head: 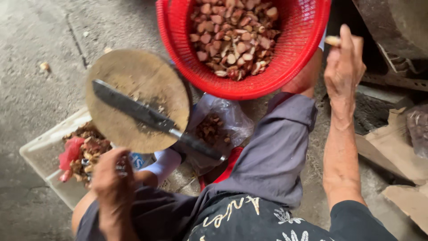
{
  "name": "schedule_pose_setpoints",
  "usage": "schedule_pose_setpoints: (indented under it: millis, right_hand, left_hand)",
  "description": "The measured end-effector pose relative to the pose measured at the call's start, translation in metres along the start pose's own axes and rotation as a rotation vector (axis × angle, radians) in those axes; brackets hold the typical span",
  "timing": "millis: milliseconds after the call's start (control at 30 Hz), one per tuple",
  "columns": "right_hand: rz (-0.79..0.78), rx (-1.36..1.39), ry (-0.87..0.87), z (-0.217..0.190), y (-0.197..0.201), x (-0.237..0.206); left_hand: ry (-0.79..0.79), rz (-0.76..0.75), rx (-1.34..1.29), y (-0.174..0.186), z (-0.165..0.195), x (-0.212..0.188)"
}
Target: The person sits on the floor and slices ginger roots into thin pieces using a knife on a round wooden board. Sliced pieces are transferred into a red basket, while whole ginger is taken from a white crate.
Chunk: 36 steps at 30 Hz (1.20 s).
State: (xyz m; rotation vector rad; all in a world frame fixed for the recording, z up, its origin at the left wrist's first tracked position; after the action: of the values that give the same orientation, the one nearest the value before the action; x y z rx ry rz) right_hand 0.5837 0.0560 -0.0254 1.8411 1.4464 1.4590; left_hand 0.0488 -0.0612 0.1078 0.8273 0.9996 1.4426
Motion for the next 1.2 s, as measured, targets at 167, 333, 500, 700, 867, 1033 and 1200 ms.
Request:
schedule_pose_setpoints:
  millis: [167,333,500,700,867,1033,1200]
  right_hand:
    - [-0.048,0.005,0.111,-0.086,0.012,0.039]
    - [-0.262,0.051,0.296,-0.186,-0.028,0.007]
    - [-0.613,0.17,0.379,-0.283,-0.07,-0.082]
    - [-0.771,0.214,0.337,-0.265,-0.119,-0.117]
    - [-0.82,0.003,0.358,-0.253,-0.106,-0.118]
    - [-0.789,0.027,0.348,-0.27,-0.088,-0.11]
    - [-0.771,0.01,0.316,-0.266,-0.081,-0.11]
  left_hand:
    - [-0.147,-0.071,-0.172,0.013,0.053,-0.006]
    - [-0.267,-0.001,-0.283,0.004,0.061,-0.028]
    - [-0.457,0.213,-0.442,-0.039,0.098,-0.044]
    - [-0.224,0.379,-0.46,-0.046,0.113,-0.046]
    - [-0.277,0.527,-0.576,-0.033,0.034,-0.052]
    - [0.467,0.768,-0.715,-0.048,-0.177,-0.066]
    - [1.282,0.792,-0.642,-0.08,-0.38,-0.103]
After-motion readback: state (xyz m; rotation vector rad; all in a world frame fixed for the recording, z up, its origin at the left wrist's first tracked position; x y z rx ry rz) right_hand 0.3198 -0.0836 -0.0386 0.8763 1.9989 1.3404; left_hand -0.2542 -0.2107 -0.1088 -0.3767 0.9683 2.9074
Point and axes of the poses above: each hand's wrist, its own x-axis towards the middle knuckle, its own y-axis out of the back of the hand, z = x × y, the point moved 1 cm from there along x, towards the middle knuckle, and after that the axes turned 8 degrees about y, right-handed, at the moved point
